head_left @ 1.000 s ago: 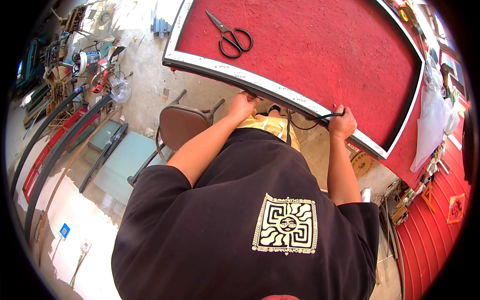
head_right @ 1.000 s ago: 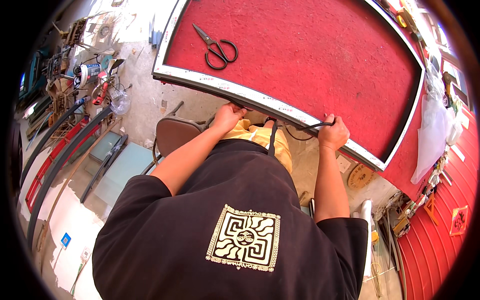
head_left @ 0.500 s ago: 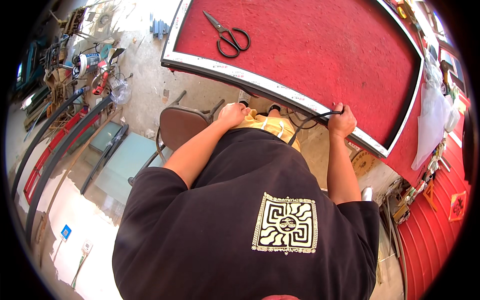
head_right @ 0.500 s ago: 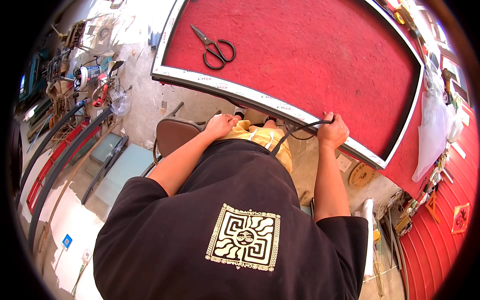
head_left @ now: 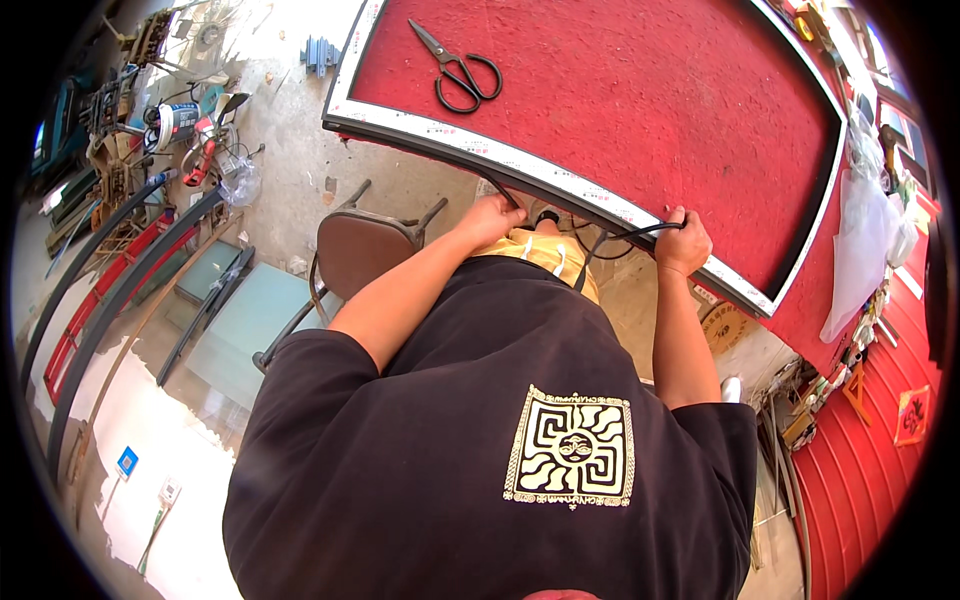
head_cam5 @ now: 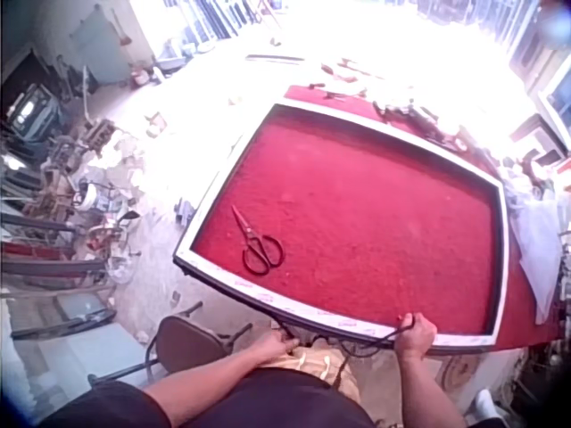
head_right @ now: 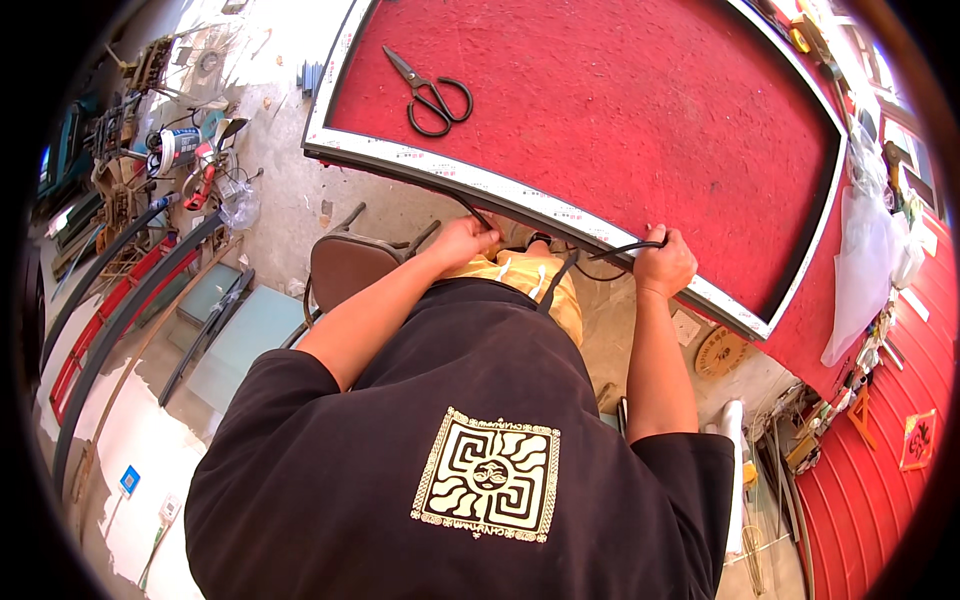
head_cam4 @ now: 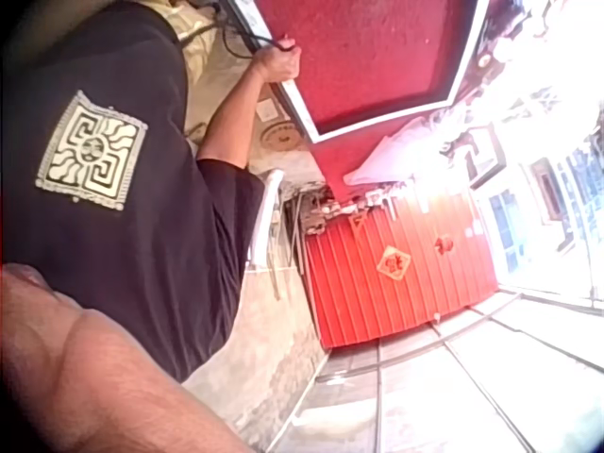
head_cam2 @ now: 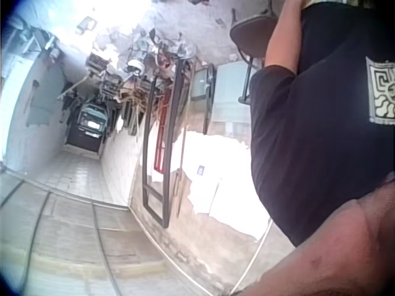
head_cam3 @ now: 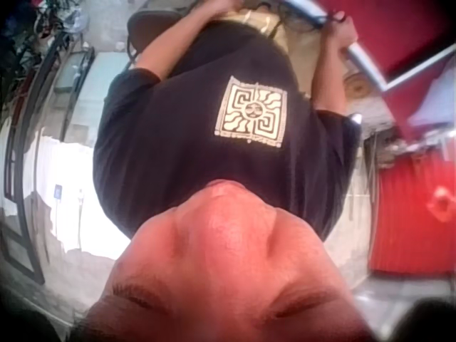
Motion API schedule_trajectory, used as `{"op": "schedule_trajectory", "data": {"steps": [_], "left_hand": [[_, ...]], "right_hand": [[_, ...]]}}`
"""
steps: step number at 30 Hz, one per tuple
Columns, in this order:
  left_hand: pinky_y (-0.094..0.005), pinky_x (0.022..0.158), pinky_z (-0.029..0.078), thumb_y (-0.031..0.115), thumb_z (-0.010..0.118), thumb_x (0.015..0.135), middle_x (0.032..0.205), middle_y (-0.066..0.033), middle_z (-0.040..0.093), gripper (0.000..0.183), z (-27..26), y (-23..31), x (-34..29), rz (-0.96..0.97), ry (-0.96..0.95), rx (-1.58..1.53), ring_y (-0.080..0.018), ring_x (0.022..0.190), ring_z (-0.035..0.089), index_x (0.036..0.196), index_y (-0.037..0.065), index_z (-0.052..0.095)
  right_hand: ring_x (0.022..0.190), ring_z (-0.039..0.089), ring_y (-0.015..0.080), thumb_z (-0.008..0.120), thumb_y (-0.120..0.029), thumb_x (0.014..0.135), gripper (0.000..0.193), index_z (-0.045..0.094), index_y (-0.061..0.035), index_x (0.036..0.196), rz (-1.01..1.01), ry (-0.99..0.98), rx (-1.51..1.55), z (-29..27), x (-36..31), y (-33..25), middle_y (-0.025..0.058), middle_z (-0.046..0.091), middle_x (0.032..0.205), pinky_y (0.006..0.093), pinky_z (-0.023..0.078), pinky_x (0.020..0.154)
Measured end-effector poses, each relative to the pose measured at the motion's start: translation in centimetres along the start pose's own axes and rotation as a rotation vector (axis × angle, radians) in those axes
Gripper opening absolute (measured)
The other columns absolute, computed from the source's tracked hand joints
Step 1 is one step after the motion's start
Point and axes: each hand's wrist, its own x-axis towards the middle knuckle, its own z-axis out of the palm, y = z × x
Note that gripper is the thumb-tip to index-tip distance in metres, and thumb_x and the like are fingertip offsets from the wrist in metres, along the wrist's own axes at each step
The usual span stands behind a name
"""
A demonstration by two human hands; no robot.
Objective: The person installs a black rubber seal into the groove of a metal frame, pressing it into place by hand and using scissors to trim the seal to length.
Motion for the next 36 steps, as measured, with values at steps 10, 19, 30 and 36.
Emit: {"op": "schedule_trajectory", "data": {"steps": [10, 19, 30, 36], "left_hand": [[-0.0421, 0.092, 0.059, 0.031, 0.076, 0.095, 0.120, -0.0144, 0.079, 0.037, -0.6, 4.3, -3.6, 0.051, 0.024, 0.560, -0.0292, 0.108, 0.076, 0.126, 0.009, 0.075], [-0.0494, 0.090, 0.056, 0.030, 0.067, 0.101, 0.118, -0.0213, 0.073, 0.035, -0.5, 2.5, -1.7, 0.094, 0.307, 0.279, -0.0413, 0.101, 0.071, 0.120, 0.001, 0.069], [-0.0330, 0.092, 0.059, 0.027, 0.069, 0.108, 0.111, -0.0065, 0.068, 0.028, 2.3, 5.8, -2.4, -0.096, 0.332, -0.491, -0.0156, 0.103, 0.067, 0.119, 0.004, 0.059], [-0.0341, 0.095, 0.057, 0.028, 0.064, 0.111, 0.115, -0.0058, 0.068, 0.024, 2.1, 5.6, -1.9, -0.210, 0.241, -0.622, -0.0175, 0.106, 0.067, 0.120, 0.006, 0.060]], "right_hand": [[0.079, 0.070, 0.0420, 0.068, -0.039, 0.097, 0.034, 0.075, -0.0092, 0.082, 0.019, -0.007, 0.024, 0.1, -0.1, 0.3, 0.0182, 0.075, 0.079, 0.0527, 0.053, 0.076], [0.085, 0.071, 0.0450, 0.063, -0.044, 0.100, 0.037, 0.078, -0.0107, 0.090, 0.017, -0.043, 0.011, 0.2, -0.1, 0.7, 0.0198, 0.076, 0.087, 0.0548, 0.054, 0.076], [0.080, 0.071, 0.0417, 0.068, -0.039, 0.097, 0.034, 0.076, -0.0096, 0.083, 0.018, -0.012, 0.013, 0.1, -0.2, 0.4, 0.0185, 0.075, 0.081, 0.0533, 0.053, 0.078], [0.081, 0.071, 0.0417, 0.068, -0.040, 0.097, 0.034, 0.076, -0.0101, 0.083, 0.023, -0.017, 0.023, 0.2, -0.2, 0.5, 0.0186, 0.075, 0.081, 0.0538, 0.053, 0.079]]}}
